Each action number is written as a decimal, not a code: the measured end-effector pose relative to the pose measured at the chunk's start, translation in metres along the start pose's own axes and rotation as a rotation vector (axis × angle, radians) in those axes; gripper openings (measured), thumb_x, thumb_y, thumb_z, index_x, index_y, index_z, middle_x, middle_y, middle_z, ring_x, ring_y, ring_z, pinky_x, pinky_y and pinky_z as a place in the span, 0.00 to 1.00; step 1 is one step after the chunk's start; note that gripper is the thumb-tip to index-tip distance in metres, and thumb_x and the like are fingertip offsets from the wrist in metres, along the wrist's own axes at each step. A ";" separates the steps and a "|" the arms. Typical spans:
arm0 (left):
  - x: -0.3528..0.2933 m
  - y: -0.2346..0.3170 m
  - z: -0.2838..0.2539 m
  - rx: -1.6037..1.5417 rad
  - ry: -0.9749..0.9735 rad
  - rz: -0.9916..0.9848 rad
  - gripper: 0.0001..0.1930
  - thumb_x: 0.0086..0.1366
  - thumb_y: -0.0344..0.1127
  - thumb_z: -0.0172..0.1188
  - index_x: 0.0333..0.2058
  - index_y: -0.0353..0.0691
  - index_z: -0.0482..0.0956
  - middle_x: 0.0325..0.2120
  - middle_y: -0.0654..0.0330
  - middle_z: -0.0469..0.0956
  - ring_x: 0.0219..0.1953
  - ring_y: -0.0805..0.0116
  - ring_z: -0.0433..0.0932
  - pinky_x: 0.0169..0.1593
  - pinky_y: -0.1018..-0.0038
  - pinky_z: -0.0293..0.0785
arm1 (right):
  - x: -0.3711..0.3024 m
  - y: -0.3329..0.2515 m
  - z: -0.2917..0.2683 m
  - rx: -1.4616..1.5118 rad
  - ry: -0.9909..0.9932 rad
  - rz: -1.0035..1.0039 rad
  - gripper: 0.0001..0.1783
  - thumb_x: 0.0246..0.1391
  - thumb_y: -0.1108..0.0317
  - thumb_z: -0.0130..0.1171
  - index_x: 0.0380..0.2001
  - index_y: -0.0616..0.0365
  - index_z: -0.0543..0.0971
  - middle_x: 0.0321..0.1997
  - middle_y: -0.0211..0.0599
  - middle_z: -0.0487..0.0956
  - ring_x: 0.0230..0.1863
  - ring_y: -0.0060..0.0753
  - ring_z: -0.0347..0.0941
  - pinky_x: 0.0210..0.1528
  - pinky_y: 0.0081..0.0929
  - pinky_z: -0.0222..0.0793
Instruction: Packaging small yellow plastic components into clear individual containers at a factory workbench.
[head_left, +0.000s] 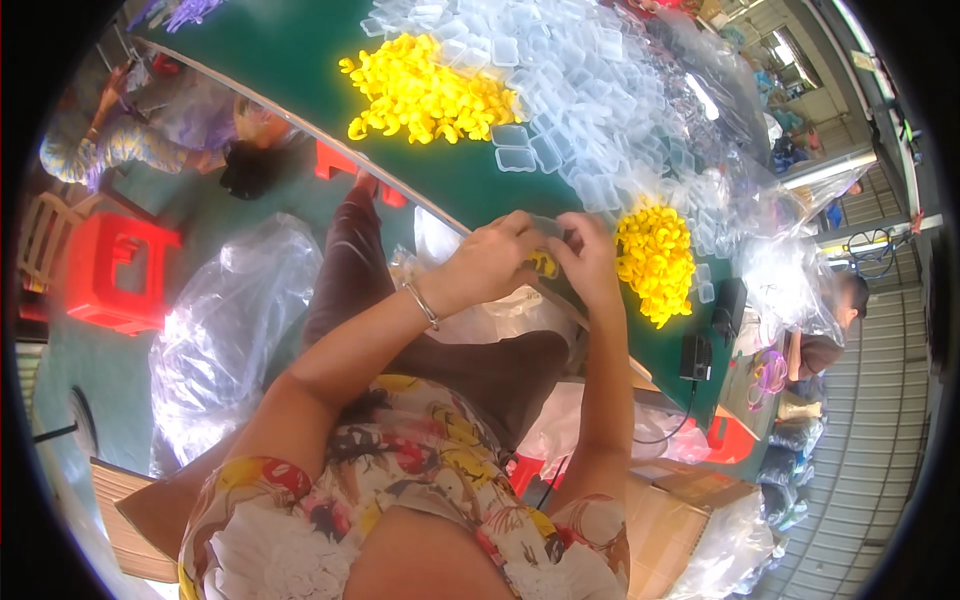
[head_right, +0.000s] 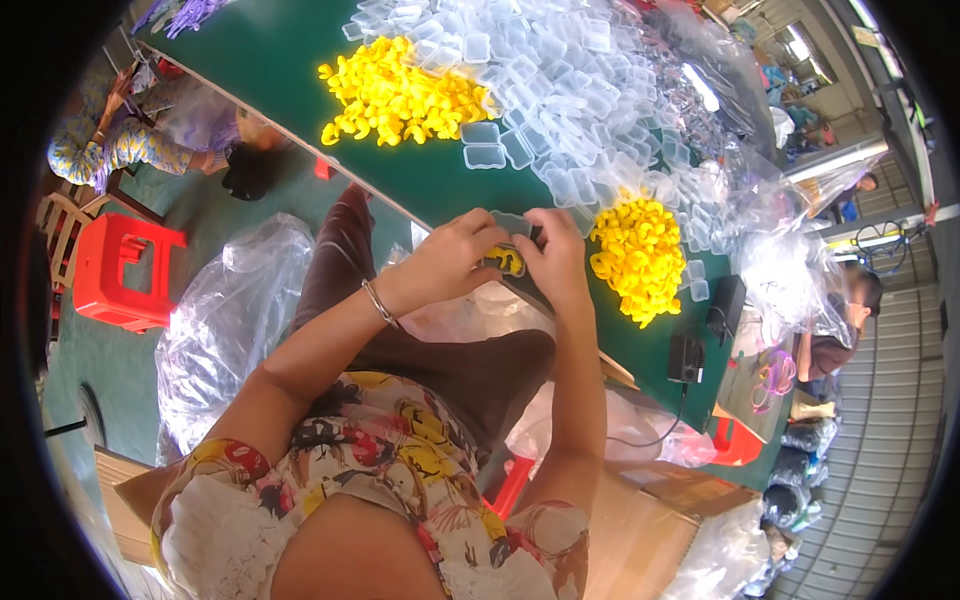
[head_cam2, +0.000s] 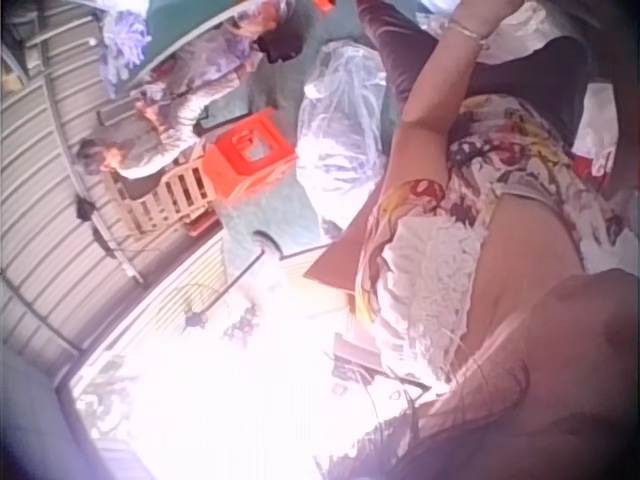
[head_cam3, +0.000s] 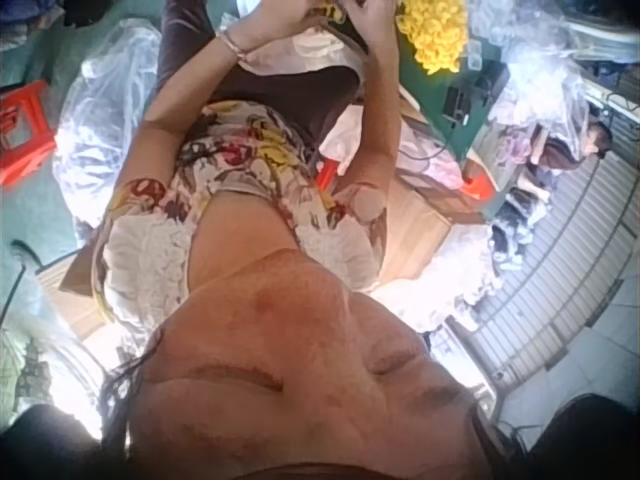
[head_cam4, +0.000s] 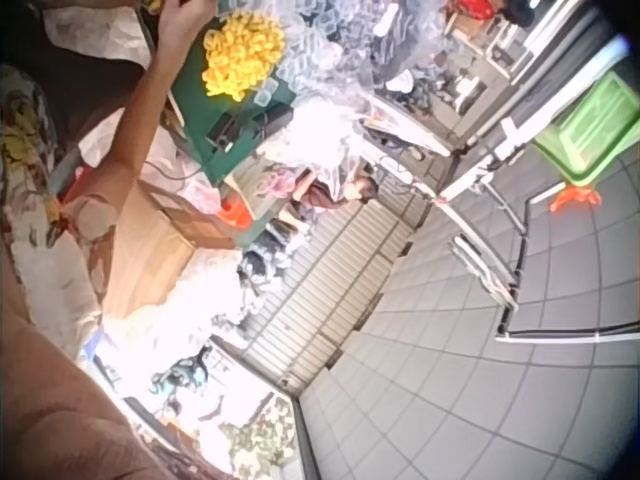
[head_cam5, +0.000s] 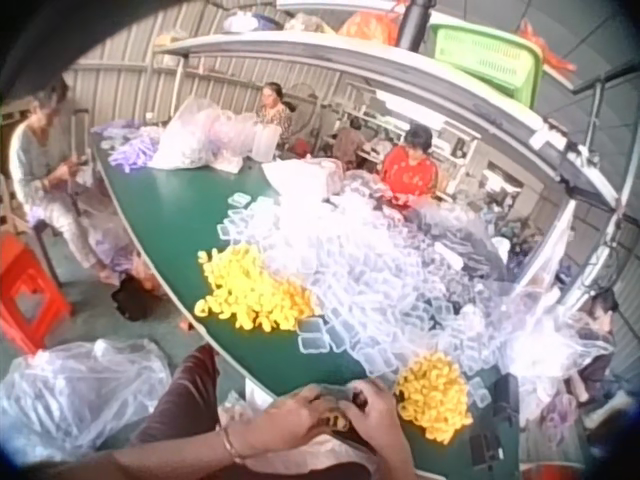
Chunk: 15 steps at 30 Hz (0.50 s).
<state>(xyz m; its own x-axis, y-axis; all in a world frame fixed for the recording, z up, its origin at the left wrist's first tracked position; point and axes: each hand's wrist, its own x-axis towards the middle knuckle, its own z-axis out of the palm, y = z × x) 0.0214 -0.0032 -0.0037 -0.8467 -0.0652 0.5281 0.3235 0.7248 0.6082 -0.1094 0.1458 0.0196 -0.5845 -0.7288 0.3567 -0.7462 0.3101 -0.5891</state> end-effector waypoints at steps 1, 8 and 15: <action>0.000 0.002 0.000 -0.046 0.042 -0.050 0.27 0.48 0.32 0.73 0.47 0.35 0.75 0.42 0.50 0.71 0.44 0.48 0.76 0.46 0.62 0.75 | -0.001 0.001 0.000 0.000 -0.001 -0.001 0.15 0.46 0.77 0.67 0.39 0.59 0.78 0.37 0.41 0.76 0.30 0.39 0.75 0.33 0.32 0.72; 0.004 0.000 -0.004 0.015 -0.007 0.033 0.25 0.53 0.36 0.69 0.49 0.36 0.73 0.41 0.50 0.71 0.41 0.50 0.78 0.44 0.63 0.77 | -0.027 -0.019 -0.021 0.050 -0.054 -0.160 0.20 0.42 0.78 0.70 0.41 0.61 0.78 0.40 0.42 0.77 0.36 0.39 0.77 0.37 0.28 0.73; 0.005 -0.011 0.009 0.127 0.020 0.104 0.12 0.59 0.38 0.64 0.36 0.36 0.78 0.34 0.55 0.72 0.33 0.54 0.77 0.37 0.64 0.76 | -0.040 -0.014 -0.001 0.059 -0.006 -0.085 0.14 0.48 0.76 0.66 0.40 0.61 0.80 0.33 0.39 0.76 0.29 0.37 0.74 0.32 0.28 0.71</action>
<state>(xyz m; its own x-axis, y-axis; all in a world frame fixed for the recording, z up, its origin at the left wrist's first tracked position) 0.0098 -0.0047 -0.0130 -0.8025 0.0016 0.5967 0.3516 0.8092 0.4706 -0.0764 0.1713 0.0145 -0.5175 -0.7548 0.4031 -0.7729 0.2102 -0.5987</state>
